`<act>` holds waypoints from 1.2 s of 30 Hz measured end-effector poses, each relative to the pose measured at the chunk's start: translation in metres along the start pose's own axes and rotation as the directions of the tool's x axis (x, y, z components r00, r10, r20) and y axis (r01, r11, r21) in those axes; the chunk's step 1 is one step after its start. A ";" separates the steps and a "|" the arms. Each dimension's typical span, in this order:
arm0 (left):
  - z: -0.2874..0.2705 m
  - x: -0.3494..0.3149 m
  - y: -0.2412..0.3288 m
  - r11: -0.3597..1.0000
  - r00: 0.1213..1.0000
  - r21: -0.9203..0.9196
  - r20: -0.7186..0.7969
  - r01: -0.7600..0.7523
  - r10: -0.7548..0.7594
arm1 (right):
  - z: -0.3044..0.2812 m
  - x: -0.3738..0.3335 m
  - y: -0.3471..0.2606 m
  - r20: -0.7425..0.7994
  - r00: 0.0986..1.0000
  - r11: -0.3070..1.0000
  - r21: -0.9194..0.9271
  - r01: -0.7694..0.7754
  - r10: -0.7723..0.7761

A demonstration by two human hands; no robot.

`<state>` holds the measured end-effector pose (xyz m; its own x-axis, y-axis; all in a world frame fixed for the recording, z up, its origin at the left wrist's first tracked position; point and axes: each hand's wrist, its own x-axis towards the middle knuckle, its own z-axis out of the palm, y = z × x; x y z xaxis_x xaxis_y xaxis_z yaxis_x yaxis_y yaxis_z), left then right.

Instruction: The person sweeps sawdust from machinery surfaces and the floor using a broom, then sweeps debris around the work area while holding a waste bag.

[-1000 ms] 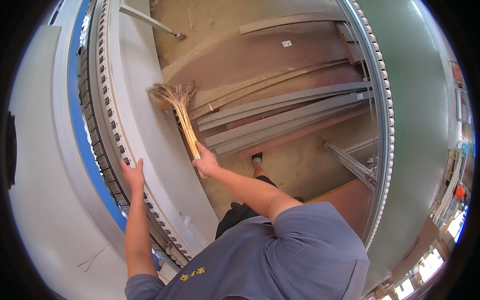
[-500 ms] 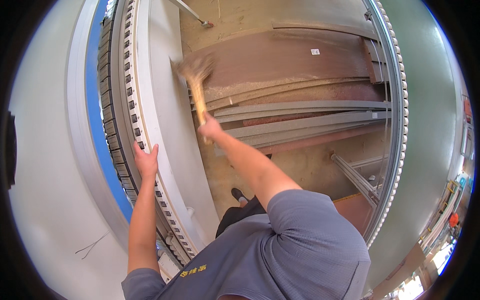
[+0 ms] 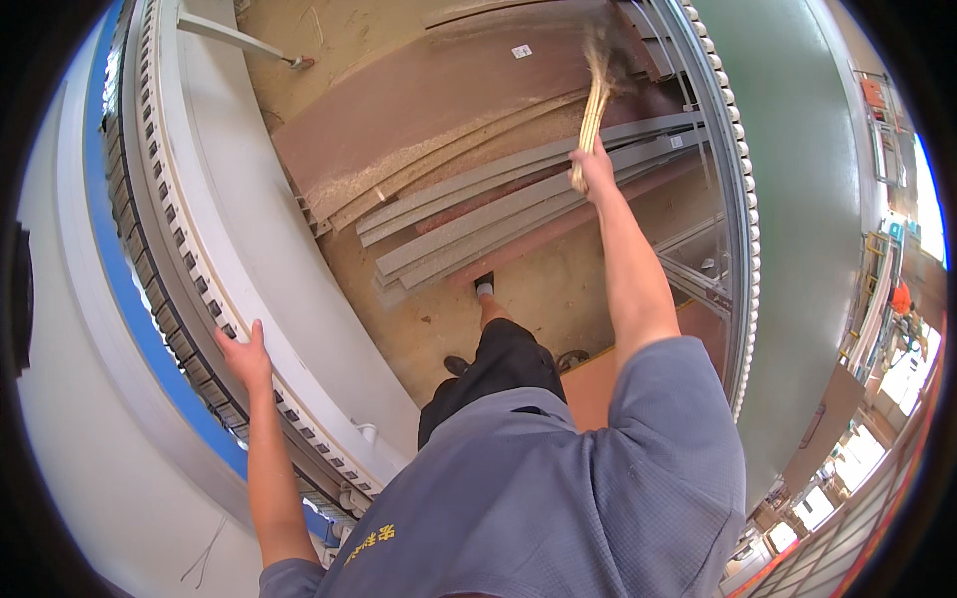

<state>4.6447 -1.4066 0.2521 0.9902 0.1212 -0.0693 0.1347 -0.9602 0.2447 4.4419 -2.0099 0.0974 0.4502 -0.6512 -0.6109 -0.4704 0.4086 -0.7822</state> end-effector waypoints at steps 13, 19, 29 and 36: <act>-0.004 -0.008 -0.015 0.999 0.999 0.044 0.019 -0.027 0.027 | 0.241 -0.335 0.123 0.762 0.506 0.739 0.054 -0.671 0.404; 0.003 0.002 -0.028 0.993 0.993 0.020 0.009 -0.115 0.115 | 0.142 -0.389 0.076 0.755 0.586 0.910 -0.031 -0.414 0.293; -0.005 -0.002 -0.020 0.997 0.995 0.002 0.058 -0.083 0.082 | 0.086 -0.478 0.117 0.646 0.745 0.933 0.142 -0.332 0.166; -0.010 -0.009 -0.016 0.998 0.996 0.003 0.064 -0.070 0.069 | 0.089 -0.520 0.099 0.683 0.708 0.931 0.117 -0.346 0.177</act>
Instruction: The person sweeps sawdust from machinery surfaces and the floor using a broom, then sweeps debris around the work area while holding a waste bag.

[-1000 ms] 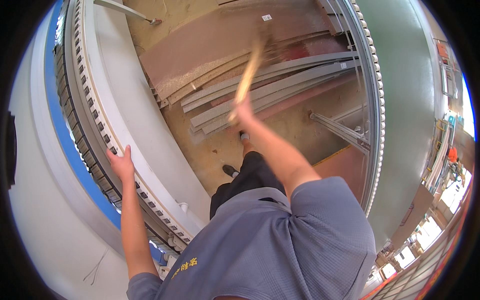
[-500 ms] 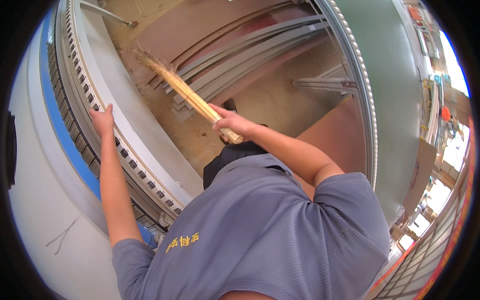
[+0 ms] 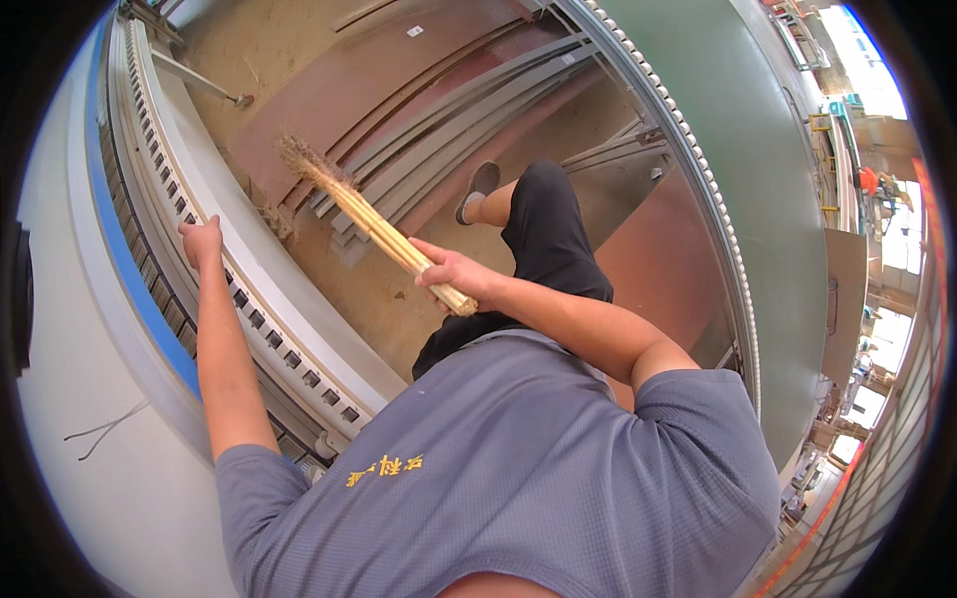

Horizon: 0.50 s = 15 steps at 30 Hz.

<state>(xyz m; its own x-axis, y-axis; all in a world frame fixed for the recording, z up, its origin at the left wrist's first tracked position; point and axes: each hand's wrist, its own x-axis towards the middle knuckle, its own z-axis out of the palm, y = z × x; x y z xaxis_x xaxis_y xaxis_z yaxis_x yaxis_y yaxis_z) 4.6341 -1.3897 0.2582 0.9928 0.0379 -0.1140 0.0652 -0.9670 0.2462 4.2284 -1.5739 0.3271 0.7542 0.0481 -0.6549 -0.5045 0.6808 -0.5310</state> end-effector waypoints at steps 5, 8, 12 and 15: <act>0.003 0.005 -0.005 1.000 1.000 -0.006 -0.011 0.006 -0.006 | 0.016 0.000 -0.008 0.098 0.994 0.999 0.030 0.040 -0.043; 0.002 0.003 -0.002 1.000 1.000 -0.010 -0.011 -0.004 0.004 | 0.022 0.002 -0.019 0.105 0.988 0.994 0.016 0.108 -0.109; -0.002 -0.001 0.001 1.000 1.000 -0.007 0.007 0.003 -0.003 | 0.015 0.004 -0.035 0.127 0.979 0.986 -0.028 0.167 -0.162; 0.002 0.004 -0.003 1.000 1.000 0.002 -0.007 -0.007 0.007 | 0.007 0.010 -0.041 0.105 0.979 0.980 -0.080 0.185 -0.176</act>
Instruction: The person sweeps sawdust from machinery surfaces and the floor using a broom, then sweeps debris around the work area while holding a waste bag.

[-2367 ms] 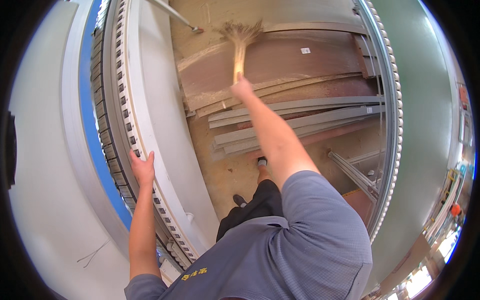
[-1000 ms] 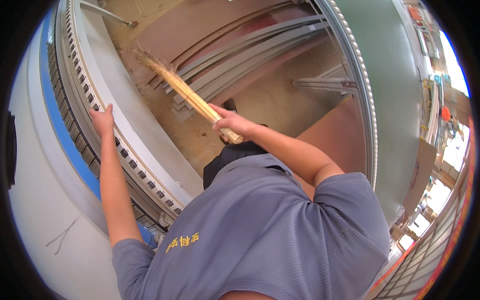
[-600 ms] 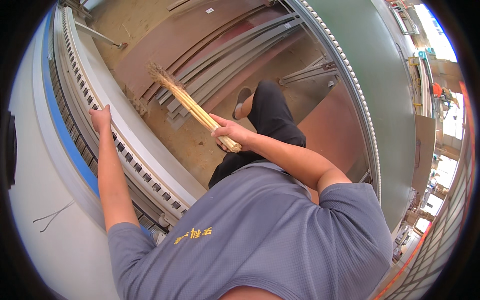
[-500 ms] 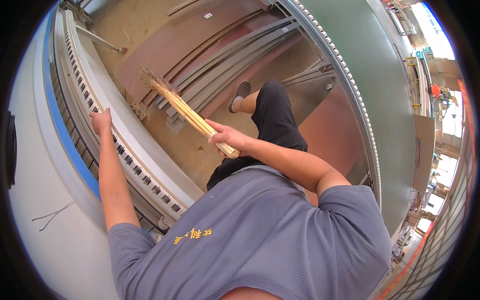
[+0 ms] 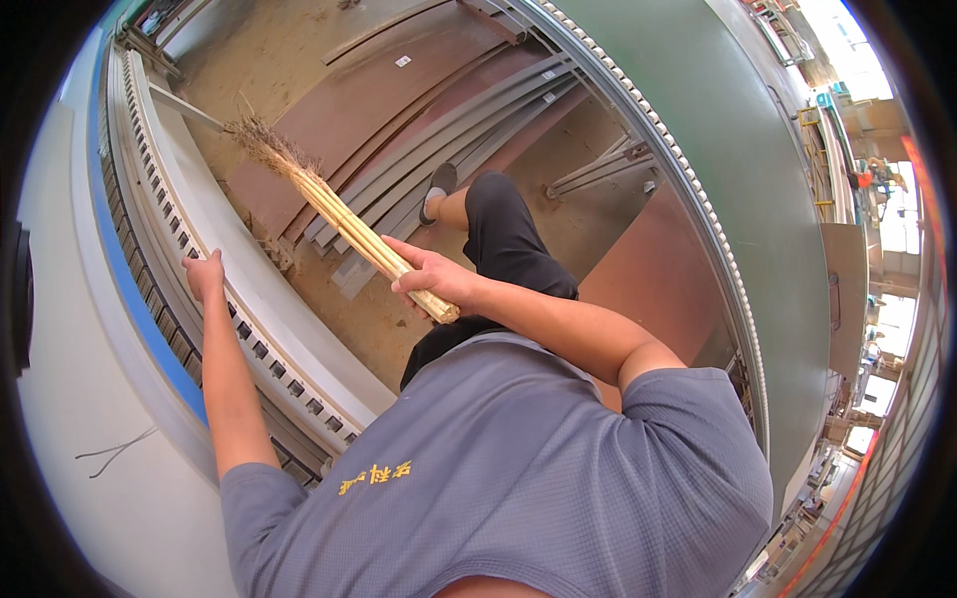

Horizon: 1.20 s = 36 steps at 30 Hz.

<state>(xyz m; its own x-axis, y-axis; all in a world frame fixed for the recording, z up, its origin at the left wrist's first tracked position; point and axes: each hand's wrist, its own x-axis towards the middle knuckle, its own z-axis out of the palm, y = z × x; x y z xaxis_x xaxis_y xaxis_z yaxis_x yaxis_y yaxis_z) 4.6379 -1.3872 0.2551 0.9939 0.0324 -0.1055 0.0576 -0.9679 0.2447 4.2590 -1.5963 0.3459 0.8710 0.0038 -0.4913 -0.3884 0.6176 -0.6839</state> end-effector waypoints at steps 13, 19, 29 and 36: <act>0.009 0.007 -0.012 0.999 0.999 0.023 -0.021 -0.033 0.034 | -0.050 0.039 -0.014 -0.061 0.996 0.991 0.123 -0.060 0.068; 0.019 0.017 -0.018 0.996 0.993 -0.001 -0.069 -0.091 0.091 | -0.077 0.058 -0.029 -0.033 0.991 0.984 0.127 -0.127 0.132; 0.030 0.021 -0.054 0.994 0.997 -0.105 -0.073 -0.029 0.022 | -0.097 0.079 -0.030 -0.014 0.987 0.985 0.059 -0.161 0.162; 0.026 0.011 -0.031 0.988 0.992 -0.132 -0.108 -0.085 0.071 | -0.117 0.079 -0.036 0.008 0.993 0.990 -0.071 -0.121 0.122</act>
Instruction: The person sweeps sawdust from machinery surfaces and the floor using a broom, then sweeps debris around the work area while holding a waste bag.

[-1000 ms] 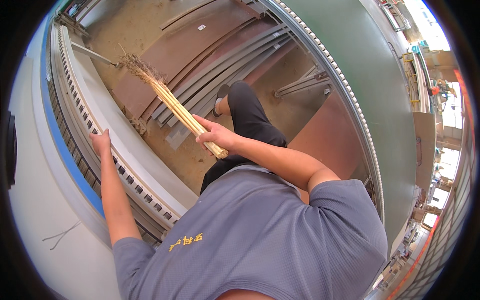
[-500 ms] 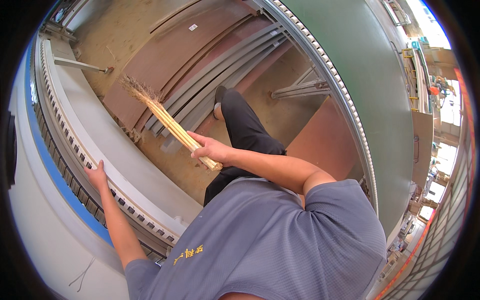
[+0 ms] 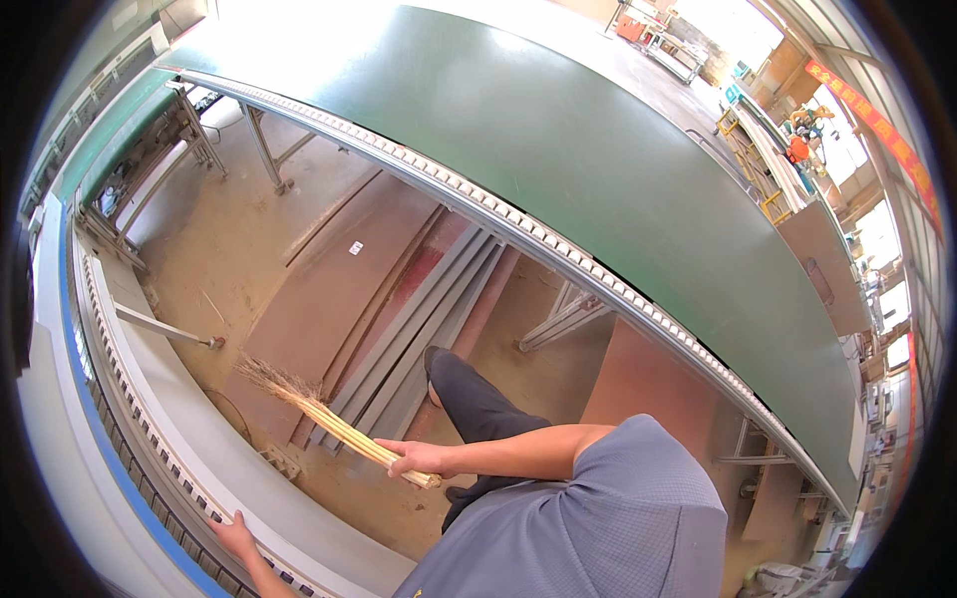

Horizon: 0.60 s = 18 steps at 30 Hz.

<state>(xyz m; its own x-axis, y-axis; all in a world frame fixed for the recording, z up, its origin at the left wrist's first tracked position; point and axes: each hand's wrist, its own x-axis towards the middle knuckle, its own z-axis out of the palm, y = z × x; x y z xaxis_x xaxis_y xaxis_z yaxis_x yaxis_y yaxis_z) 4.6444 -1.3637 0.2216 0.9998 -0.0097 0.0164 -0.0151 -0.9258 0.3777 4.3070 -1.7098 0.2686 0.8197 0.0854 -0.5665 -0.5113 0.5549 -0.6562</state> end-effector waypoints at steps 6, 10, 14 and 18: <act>-0.010 -0.004 0.021 0.999 0.999 -0.019 0.025 0.044 -0.044 | 0.006 -0.011 -0.012 -0.042 0.999 1.000 0.026 0.003 -0.002; -0.001 0.007 -0.015 1.000 1.000 0.011 0.011 0.014 -0.014 | 0.018 -0.008 -0.007 -0.062 0.995 0.996 -0.057 0.072 -0.076; 0.001 0.007 -0.008 0.999 1.000 0.030 -0.007 0.019 -0.019 | 0.016 0.000 0.033 -0.049 0.991 0.992 -0.043 0.120 -0.123; -0.008 -0.001 0.010 0.998 1.000 0.058 -0.007 0.023 -0.022 | 0.048 -0.029 0.027 -0.130 0.988 0.996 -0.012 0.087 -0.088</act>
<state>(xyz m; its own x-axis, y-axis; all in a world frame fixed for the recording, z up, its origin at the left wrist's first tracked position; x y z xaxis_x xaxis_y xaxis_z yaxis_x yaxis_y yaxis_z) 4.6432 -1.3698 0.2326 0.9998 0.0135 0.0143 0.0081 -0.9463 0.3232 4.2821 -1.6579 0.2907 0.8211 -0.0717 -0.5663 -0.4409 0.5505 -0.7089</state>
